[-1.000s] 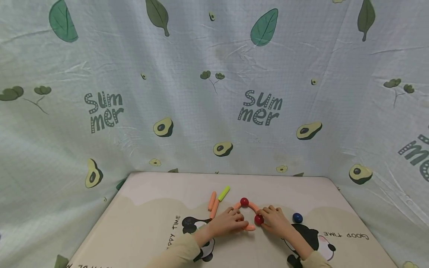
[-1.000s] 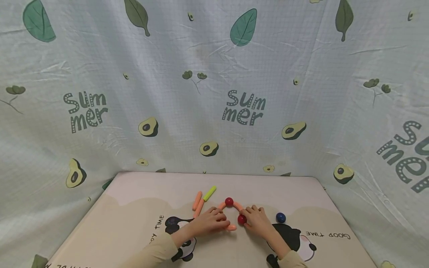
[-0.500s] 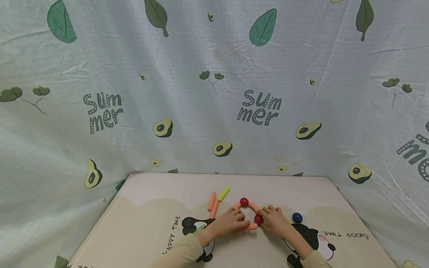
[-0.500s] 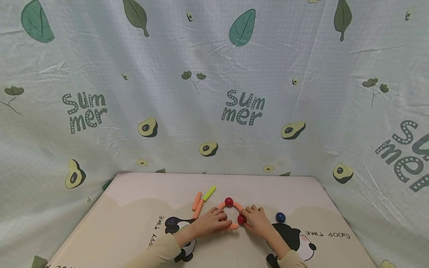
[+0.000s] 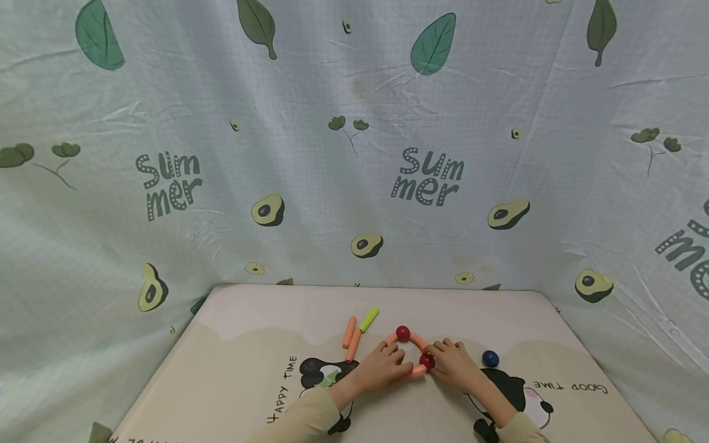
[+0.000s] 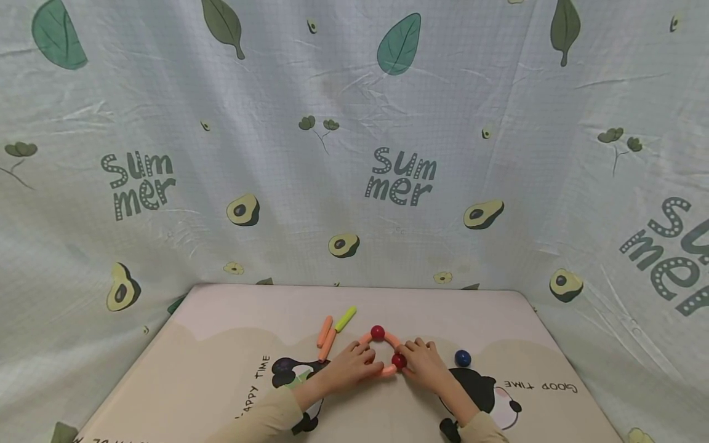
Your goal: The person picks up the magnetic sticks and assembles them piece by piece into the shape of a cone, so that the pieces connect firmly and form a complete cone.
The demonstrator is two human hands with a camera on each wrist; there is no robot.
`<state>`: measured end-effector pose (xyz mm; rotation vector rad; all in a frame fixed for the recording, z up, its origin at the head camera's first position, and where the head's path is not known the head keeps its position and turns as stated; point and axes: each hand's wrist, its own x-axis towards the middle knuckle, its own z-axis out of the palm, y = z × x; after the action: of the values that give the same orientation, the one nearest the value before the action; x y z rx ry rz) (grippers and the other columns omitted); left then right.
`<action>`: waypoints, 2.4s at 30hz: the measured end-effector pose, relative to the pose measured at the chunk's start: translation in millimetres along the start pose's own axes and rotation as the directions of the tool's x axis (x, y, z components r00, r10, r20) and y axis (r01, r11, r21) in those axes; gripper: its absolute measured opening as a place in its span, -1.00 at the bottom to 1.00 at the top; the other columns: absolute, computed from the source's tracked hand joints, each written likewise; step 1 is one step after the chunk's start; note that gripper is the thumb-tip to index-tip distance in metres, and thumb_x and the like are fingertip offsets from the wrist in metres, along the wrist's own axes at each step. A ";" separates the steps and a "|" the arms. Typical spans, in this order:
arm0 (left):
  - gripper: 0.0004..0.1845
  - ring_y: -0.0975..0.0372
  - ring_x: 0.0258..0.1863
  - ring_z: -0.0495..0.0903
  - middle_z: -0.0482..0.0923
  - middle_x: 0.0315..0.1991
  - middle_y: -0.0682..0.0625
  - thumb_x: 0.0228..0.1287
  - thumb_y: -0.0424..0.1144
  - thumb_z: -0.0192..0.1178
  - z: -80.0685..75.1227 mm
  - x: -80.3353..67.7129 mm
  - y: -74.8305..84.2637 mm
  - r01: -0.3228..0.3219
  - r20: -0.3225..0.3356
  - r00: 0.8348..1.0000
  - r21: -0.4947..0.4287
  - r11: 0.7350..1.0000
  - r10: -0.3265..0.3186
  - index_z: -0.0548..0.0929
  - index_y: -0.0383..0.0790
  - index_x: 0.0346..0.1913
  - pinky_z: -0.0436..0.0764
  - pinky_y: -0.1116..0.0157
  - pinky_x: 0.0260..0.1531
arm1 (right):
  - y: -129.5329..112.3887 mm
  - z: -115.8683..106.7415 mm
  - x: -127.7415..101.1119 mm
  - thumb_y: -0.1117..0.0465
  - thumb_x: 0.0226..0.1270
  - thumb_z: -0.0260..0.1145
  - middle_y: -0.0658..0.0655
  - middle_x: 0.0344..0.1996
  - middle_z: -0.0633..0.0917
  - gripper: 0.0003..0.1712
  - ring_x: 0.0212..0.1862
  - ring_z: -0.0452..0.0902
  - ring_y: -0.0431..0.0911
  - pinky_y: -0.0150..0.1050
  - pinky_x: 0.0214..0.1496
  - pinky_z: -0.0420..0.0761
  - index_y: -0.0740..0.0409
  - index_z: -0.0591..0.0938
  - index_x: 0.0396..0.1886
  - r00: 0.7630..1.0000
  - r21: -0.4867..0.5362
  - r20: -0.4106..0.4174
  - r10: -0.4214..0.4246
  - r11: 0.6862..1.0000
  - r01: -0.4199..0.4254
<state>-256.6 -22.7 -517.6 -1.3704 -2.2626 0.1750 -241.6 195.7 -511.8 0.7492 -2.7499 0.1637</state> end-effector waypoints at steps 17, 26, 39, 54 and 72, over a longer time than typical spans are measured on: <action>-0.89 0.32 -0.25 0.39 0.50 -0.31 0.18 0.23 -0.08 0.04 1.8 -3.7 -2.7 0.035 -0.001 0.999 0.023 0.999 -0.035 0.52 0.12 -0.21 0.42 0.35 -0.22 | 0.9 -0.1 0.3 0.12 -0.09 0.41 -0.01 -0.29 0.62 -0.63 -0.25 0.38 -0.12 -0.10 -0.27 0.33 0.00 0.56 -0.21 0.999 0.011 0.030 0.028 1.000 -0.029; -0.90 0.32 -0.28 0.36 0.48 -0.35 0.17 0.23 -0.09 0.03 0.5 -3.5 -2.4 0.023 -0.020 1.000 0.054 0.998 -0.022 0.53 0.13 -0.23 0.40 0.33 -0.21 | 0.3 0.4 1.3 0.13 -0.08 0.40 0.00 -0.33 0.60 -0.60 -0.24 0.40 -0.10 -0.08 -0.28 0.36 0.01 0.56 -0.15 0.999 0.019 0.048 0.022 1.000 -0.023; -0.90 0.32 -0.31 0.37 0.50 -0.38 0.18 0.22 -0.09 0.02 -1.8 -2.4 -2.0 0.029 -0.015 0.999 0.075 0.997 -0.028 0.54 0.17 -0.29 0.41 0.31 -0.23 | 1.4 -1.1 1.8 0.08 -0.02 0.36 0.01 -0.31 0.59 -0.61 -0.23 0.41 -0.08 -0.08 -0.26 0.37 0.02 0.57 -0.13 0.999 -0.013 0.051 -0.008 1.000 0.009; -0.89 0.32 -0.32 0.38 0.51 -0.39 0.17 0.22 -0.09 0.01 -4.3 -2.8 -3.1 0.030 -0.016 0.999 0.063 0.998 -0.029 0.55 0.17 -0.31 0.43 0.29 -0.23 | -1.1 -3.6 1.2 0.07 -0.01 0.36 0.02 -0.30 0.57 -0.59 -0.20 0.39 -0.07 -0.06 -0.22 0.37 0.01 0.55 -0.11 0.997 -0.011 0.075 -0.003 1.000 0.004; -0.82 0.28 -0.25 0.36 0.39 -0.27 0.13 0.14 0.04 0.08 -1.3 -14.3 -14.9 0.100 -0.022 0.995 0.091 0.991 -0.099 0.51 0.09 -0.25 0.36 0.28 -0.24 | -3.5 -4.2 3.0 0.09 -0.11 0.42 -0.06 -0.36 0.54 -0.66 -0.25 0.34 -0.14 -0.11 -0.25 0.30 -0.04 0.58 -0.25 0.998 0.037 0.032 -0.047 0.998 0.045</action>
<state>-262.5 -42.5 -516.0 -1.2051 -2.2730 0.2298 -241.3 192.0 -506.9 0.8311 -2.7650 0.1931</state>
